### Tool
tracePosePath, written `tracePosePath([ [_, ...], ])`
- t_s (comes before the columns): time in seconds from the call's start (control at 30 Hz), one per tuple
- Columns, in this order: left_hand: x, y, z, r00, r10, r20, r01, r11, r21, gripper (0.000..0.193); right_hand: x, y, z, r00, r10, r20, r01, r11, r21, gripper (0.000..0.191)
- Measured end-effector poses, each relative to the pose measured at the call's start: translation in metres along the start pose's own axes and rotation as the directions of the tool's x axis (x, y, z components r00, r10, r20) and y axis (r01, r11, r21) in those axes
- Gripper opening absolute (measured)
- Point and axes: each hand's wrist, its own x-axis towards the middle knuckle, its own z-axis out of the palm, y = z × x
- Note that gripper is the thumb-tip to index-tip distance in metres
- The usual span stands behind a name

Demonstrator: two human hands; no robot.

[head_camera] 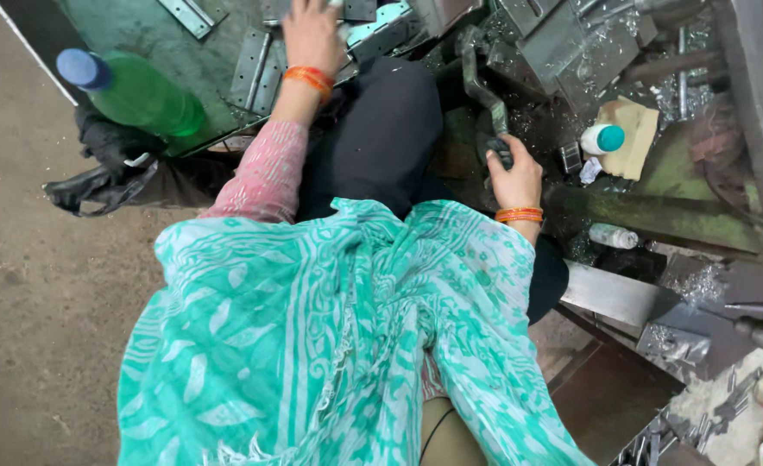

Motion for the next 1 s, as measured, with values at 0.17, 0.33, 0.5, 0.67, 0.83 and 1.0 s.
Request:
tracePosePath([
  [0.17,-0.071,-0.071,-0.037,0.938,-0.347,0.011,0.329,0.898,0.292,0.058,-0.001,-0.002,0.001,1.000,0.002,-0.022,-0.002,1.000,-0.012,0.038],
  [0.33,-0.073,-0.070,-0.046,0.868,-0.484,0.111,0.462,0.869,0.180,0.055,0.000,0.007,0.004,0.999,-0.015,-0.038,0.015,1.000,-0.009,0.037],
  [0.5,-0.061,-0.087,-0.053,0.823,-0.561,0.094,0.569,0.815,-0.109,0.081,-0.001,-0.005,0.001,0.998,0.066,-0.019,-0.066,0.997,0.026,0.037],
  [0.67,-0.063,-0.102,-0.049,0.783,-0.614,0.103,0.609,0.722,-0.329,0.096,-0.004,-0.016,0.003,0.992,0.124,-0.019,-0.122,0.989,0.083,0.037],
  [0.83,-0.065,-0.108,-0.050,0.843,-0.534,-0.067,0.506,0.828,-0.240,0.072,-0.006,-0.012,0.012,0.996,0.021,-0.088,-0.014,0.996,0.086,0.036],
  [1.0,-0.029,-0.092,-0.069,0.929,-0.294,-0.226,0.220,0.927,-0.305,0.069,-0.007,-0.011,0.021,0.996,0.015,-0.084,-0.008,0.996,0.092,0.036],
])
